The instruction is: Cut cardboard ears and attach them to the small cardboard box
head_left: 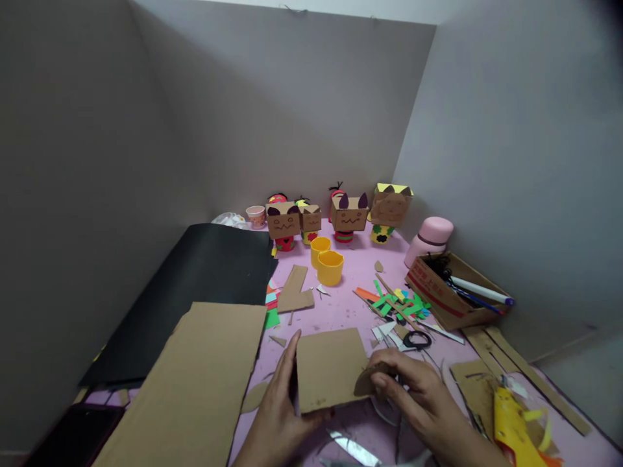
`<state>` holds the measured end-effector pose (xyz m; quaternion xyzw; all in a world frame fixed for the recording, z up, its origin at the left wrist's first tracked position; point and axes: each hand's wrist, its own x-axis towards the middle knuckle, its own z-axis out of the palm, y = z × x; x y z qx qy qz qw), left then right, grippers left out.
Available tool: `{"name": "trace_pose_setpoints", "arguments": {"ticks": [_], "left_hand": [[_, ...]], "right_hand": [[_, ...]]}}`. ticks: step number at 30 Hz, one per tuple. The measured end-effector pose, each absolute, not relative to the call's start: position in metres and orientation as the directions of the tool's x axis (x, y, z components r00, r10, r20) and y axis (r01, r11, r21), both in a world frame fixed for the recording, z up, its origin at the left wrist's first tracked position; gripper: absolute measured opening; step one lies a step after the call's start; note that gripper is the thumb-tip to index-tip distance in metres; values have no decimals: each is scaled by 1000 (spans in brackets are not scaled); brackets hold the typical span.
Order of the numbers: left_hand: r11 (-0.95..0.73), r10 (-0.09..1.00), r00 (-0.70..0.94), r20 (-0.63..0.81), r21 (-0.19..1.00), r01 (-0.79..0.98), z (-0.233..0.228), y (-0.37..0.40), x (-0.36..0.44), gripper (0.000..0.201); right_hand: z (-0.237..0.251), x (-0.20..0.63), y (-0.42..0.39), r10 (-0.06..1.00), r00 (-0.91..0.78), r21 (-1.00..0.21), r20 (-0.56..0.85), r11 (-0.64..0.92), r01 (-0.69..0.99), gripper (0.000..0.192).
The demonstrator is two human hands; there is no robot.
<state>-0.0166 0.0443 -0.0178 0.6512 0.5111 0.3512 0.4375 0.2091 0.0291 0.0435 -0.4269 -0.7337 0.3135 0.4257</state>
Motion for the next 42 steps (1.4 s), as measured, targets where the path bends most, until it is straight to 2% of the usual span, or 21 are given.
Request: {"name": "trace_pose_setpoints", "arguments": {"ticks": [15,31,42], "left_hand": [[-102,975,222,10,907,409,-15,44,-16,101],[-98,984,177,35,926,365,-11,42,-13,101],[-100,977,212,19,922,375,-13,44,-14,101]], "right_hand": [[41,210,27,892,-321,-815,317,430,389,16],[44,210,27,887,-331,-824,321,434,365,20],[43,209,27,887,-322,-822,331,439,363,17]]}}
